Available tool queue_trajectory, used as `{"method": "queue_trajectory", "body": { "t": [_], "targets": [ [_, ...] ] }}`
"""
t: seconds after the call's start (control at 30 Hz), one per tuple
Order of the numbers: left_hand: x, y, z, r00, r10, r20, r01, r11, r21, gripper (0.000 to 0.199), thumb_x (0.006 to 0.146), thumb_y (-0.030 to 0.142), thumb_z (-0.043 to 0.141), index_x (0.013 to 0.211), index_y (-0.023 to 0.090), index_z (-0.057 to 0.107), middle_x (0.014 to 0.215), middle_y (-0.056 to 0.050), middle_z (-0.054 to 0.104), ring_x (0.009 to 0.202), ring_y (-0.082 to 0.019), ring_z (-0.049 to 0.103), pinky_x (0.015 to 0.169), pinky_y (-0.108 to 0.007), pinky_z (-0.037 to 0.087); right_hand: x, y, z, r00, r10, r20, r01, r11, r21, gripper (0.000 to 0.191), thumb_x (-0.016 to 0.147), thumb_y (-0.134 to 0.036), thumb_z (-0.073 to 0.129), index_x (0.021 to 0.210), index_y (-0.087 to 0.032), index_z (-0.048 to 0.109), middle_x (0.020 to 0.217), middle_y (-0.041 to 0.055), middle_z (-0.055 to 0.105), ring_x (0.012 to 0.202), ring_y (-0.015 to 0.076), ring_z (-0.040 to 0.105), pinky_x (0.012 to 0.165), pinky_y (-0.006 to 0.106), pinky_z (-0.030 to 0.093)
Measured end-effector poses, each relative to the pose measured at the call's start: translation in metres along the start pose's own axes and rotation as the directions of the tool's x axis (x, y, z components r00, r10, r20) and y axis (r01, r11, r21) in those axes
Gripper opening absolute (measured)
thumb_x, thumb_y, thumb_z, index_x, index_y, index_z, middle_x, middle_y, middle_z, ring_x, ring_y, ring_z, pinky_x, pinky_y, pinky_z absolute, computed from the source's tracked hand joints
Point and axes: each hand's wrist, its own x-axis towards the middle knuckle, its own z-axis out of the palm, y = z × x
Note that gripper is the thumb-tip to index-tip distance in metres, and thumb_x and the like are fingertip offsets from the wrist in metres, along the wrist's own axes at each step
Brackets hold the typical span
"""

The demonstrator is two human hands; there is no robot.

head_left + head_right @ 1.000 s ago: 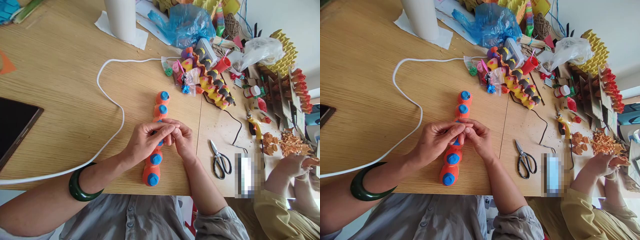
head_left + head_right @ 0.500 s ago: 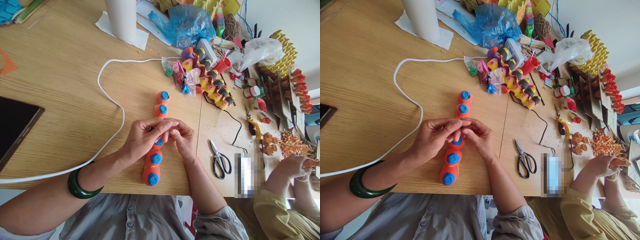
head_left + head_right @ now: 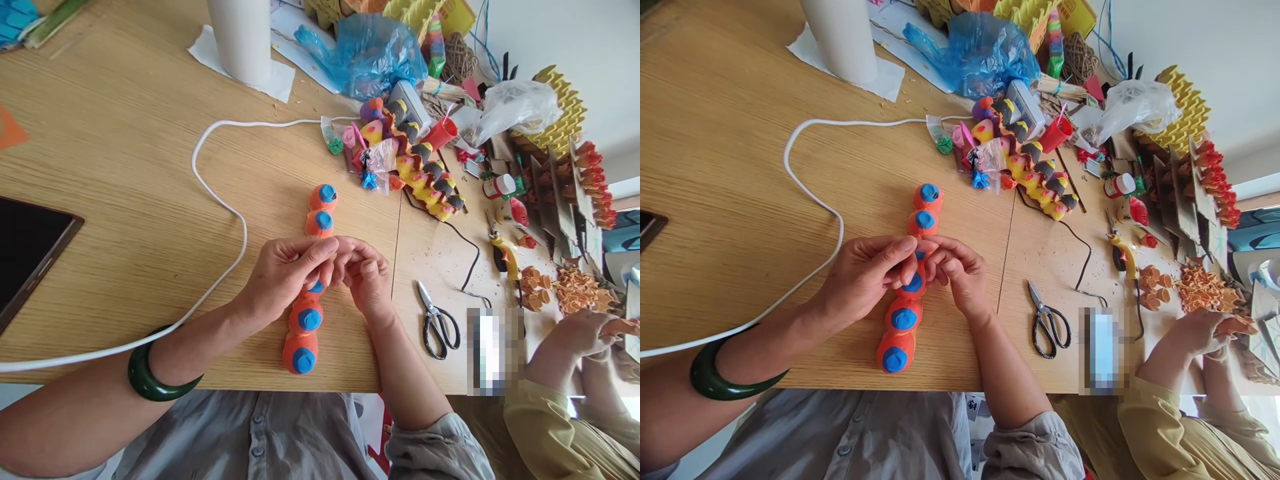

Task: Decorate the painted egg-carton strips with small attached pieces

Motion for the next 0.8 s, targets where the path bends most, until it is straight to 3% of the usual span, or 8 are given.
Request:
{"method": "queue_trajectory", "body": {
  "t": [0.13, 0.27, 0.37, 0.5, 0.6, 0.7, 0.8],
  "targets": [
    [0.002, -0.001, 0.002, 0.999, -0.052, 0.013, 0.053, 0.996, -0.076, 0.043, 0.089, 0.055, 0.074, 0.068, 0.018, 0.071, 0.055, 0.001, 0.053, 0.049, -0.008, 0.037, 0.047, -0.024, 0.033, -0.002, -0.002, 0.003, 0.993, -0.107, -0.038, 0.107, 0.994, -0.01, 0.04, 0.098, -0.06, 0.064, 0.124, -0.033, 0.077, 0.07, -0.0036, 0.062, 0.056, 0.0109, 0.053, 0.053, 0.026, 0.049],
    [0.003, 0.0, 0.003, 0.996, -0.088, 0.016, 0.089, 0.994, -0.069, 0.04, 0.089, 0.055, 0.074, 0.079, 0.016, 0.078, 0.054, 0.002, 0.053, 0.047, -0.008, 0.035, 0.046, -0.024, 0.031, -0.007, -0.01, 0.008, 0.967, -0.212, -0.14, 0.177, 0.958, -0.226, 0.026, 0.095, -0.045, 0.074, 0.119, -0.036, 0.079, 0.093, 0.0008, 0.064, 0.077, 0.0148, 0.061, 0.063, 0.029, 0.056],
    [0.001, 0.0, 0.001, 0.997, -0.073, 0.038, 0.073, 0.997, -0.008, 0.038, 0.093, 0.051, 0.071, 0.078, 0.017, 0.077, 0.055, 0.002, 0.054, 0.049, -0.008, 0.039, 0.047, -0.022, 0.033, -0.01, -0.015, 0.01, 0.96, -0.261, -0.1, 0.208, 0.905, -0.37, 0.026, 0.094, -0.043, 0.075, 0.119, -0.035, 0.079, 0.101, 0.0036, 0.066, 0.089, 0.0183, 0.063, 0.07, 0.033, 0.058],
    [0.0, 0.001, 0.0, 0.997, -0.022, 0.075, 0.013, 0.993, 0.117, 0.042, 0.094, 0.05, 0.07, 0.069, 0.017, 0.072, 0.056, 0.001, 0.056, 0.053, -0.01, 0.048, 0.051, -0.023, 0.038, -0.009, -0.017, 0.012, 0.935, -0.347, -0.075, 0.266, 0.825, -0.499, 0.019, 0.092, -0.039, 0.077, 0.11, -0.034, 0.079, 0.095, 0.0025, 0.065, 0.084, 0.0178, 0.059, 0.071, 0.035, 0.056],
    [0.0, 0.001, -0.001, 0.994, -0.049, 0.102, 0.036, 0.99, 0.133, 0.052, 0.093, 0.055, 0.071, 0.058, 0.017, 0.064, 0.054, 0.0, 0.055, 0.051, -0.01, 0.047, 0.051, -0.024, 0.038, -0.008, -0.019, 0.014, 0.908, -0.413, -0.07, 0.313, 0.78, -0.542, 0.011, 0.092, -0.04, 0.076, 0.1, -0.032, 0.079, 0.086, 0.0017, 0.063, 0.079, 0.0178, 0.059, 0.065, 0.034, 0.054],
    [0.002, 0.0, -0.002, 0.99, -0.104, 0.094, 0.098, 0.993, 0.063, 0.055, 0.094, 0.06, 0.067, 0.059, 0.017, 0.067, 0.053, -0.001, 0.054, 0.047, -0.009, 0.044, 0.047, -0.025, 0.036, -0.009, -0.02, 0.015, 0.93, -0.344, -0.127, 0.242, 0.835, -0.495, 0.017, 0.097, -0.043, 0.071, 0.092, -0.027, 0.076, 0.083, 0.0009, 0.065, 0.068, 0.0149, 0.061, 0.06, 0.032, 0.055],
    [0.006, -0.003, -0.005, 0.998, -0.069, 0.012, 0.068, 0.997, 0.041, 0.047, 0.094, 0.059, 0.067, 0.076, 0.018, 0.08, 0.053, 0.001, 0.051, 0.046, -0.009, 0.04, 0.045, -0.024, 0.033, -0.008, -0.019, 0.015, 0.95, -0.179, -0.256, 0.087, 0.938, -0.335, 0.039, 0.101, -0.052, 0.063, 0.075, -0.022, 0.065, 0.072, -0.0022, 0.061, 0.052, 0.0092, 0.055, 0.051, 0.027, 0.048]
  ]
}}
